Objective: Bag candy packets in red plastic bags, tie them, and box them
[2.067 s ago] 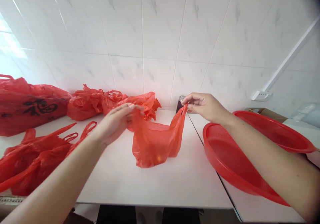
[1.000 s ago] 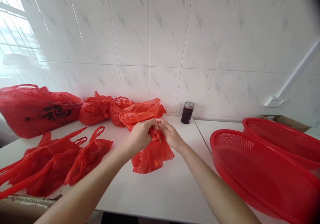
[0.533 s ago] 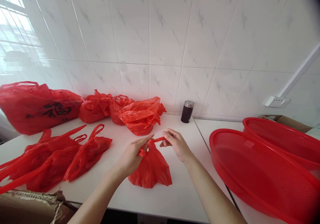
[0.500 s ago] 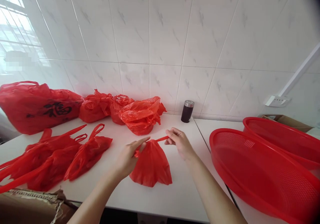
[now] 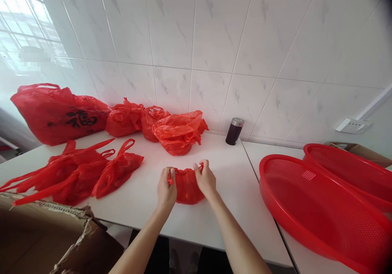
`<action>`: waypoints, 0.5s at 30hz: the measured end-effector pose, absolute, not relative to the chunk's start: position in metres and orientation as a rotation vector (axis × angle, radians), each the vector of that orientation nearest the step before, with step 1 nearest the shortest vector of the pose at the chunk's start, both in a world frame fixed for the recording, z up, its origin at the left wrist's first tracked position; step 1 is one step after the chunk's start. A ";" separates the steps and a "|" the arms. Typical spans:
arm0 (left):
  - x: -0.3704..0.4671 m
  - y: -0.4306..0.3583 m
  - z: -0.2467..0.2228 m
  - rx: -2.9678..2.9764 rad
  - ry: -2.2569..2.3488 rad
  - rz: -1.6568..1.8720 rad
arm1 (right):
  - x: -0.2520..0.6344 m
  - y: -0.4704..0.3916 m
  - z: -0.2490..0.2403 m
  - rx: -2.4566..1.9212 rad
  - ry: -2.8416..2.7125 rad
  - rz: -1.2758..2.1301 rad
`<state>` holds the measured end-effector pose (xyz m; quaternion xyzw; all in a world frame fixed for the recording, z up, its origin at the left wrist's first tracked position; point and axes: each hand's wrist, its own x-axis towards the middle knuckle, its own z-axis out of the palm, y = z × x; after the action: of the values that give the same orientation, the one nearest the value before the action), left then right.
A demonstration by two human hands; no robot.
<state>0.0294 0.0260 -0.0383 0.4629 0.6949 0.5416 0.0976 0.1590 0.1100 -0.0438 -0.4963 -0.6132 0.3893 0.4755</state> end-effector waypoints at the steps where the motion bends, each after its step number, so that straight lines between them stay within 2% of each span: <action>1: 0.031 0.031 -0.041 1.369 2.084 1.569 | 0.154 0.105 -0.050 -1.239 -1.578 0.856; 5: 0.024 0.041 -0.046 1.447 2.109 1.406 | 0.156 0.110 -0.057 -1.300 -1.825 0.542; 10: 0.004 0.051 -0.047 1.516 2.126 1.199 | 0.182 0.141 -0.052 -1.404 -1.829 0.536; 15: -0.005 0.086 -0.055 1.536 2.169 0.907 | 0.190 0.166 -0.068 -1.577 -1.851 0.533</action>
<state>-0.0049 0.0861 -0.0552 0.5393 0.7617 0.3186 0.1657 0.1900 0.1664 -0.0684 -0.6001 -0.7044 0.2030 0.3202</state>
